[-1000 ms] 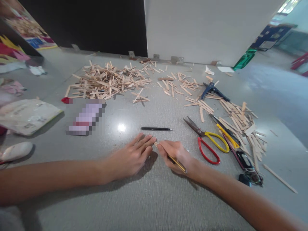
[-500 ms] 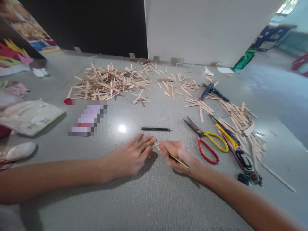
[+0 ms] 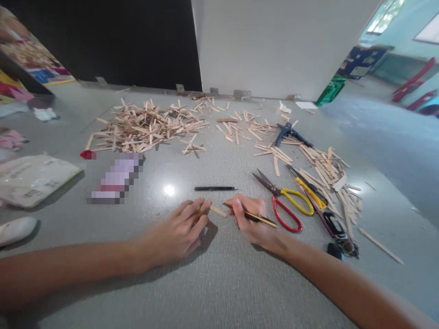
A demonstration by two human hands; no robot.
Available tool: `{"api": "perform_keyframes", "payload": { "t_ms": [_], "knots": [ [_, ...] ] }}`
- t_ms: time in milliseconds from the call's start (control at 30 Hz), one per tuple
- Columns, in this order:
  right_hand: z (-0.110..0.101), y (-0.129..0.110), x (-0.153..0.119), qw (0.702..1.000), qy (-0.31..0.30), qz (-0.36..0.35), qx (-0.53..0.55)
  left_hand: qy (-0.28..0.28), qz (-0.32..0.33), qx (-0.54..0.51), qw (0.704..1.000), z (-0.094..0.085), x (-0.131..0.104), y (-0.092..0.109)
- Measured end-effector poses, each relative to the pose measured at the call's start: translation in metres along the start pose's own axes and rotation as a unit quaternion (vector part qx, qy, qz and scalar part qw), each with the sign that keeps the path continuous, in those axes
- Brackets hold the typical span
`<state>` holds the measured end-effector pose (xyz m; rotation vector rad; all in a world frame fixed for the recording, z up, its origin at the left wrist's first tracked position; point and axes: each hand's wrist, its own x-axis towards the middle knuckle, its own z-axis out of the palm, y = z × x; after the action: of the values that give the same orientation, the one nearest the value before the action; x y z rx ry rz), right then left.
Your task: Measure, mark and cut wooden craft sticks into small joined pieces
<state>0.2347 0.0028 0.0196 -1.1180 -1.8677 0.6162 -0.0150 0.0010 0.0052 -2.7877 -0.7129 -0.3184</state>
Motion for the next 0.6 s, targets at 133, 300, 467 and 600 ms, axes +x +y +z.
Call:
{"api": "perform_keyframes", "payload": {
  "t_ms": [133, 300, 467, 600],
  "knots": [
    [0.001, 0.001, 0.005, 1.0, -0.006, 0.03, 0.001, 0.014, -0.01, -0.002, 1.0, -0.004, 0.0, -0.001],
    [0.002, 0.001, 0.008, 0.999, 0.005, 0.047, -0.019, 0.095, 0.037, -0.074, 0.992, 0.0, -0.001, -0.002],
    [-0.001, -0.004, 0.011, 0.998, -0.011, 0.053, -0.043, 0.154, 0.071, -0.197, 0.966, 0.002, -0.002, -0.007],
    [0.0, -0.003, 0.013, 0.997, -0.005, 0.071, -0.017, 0.108, -0.007, -0.204, 0.973, 0.004, -0.001, -0.011]
  ]
}}
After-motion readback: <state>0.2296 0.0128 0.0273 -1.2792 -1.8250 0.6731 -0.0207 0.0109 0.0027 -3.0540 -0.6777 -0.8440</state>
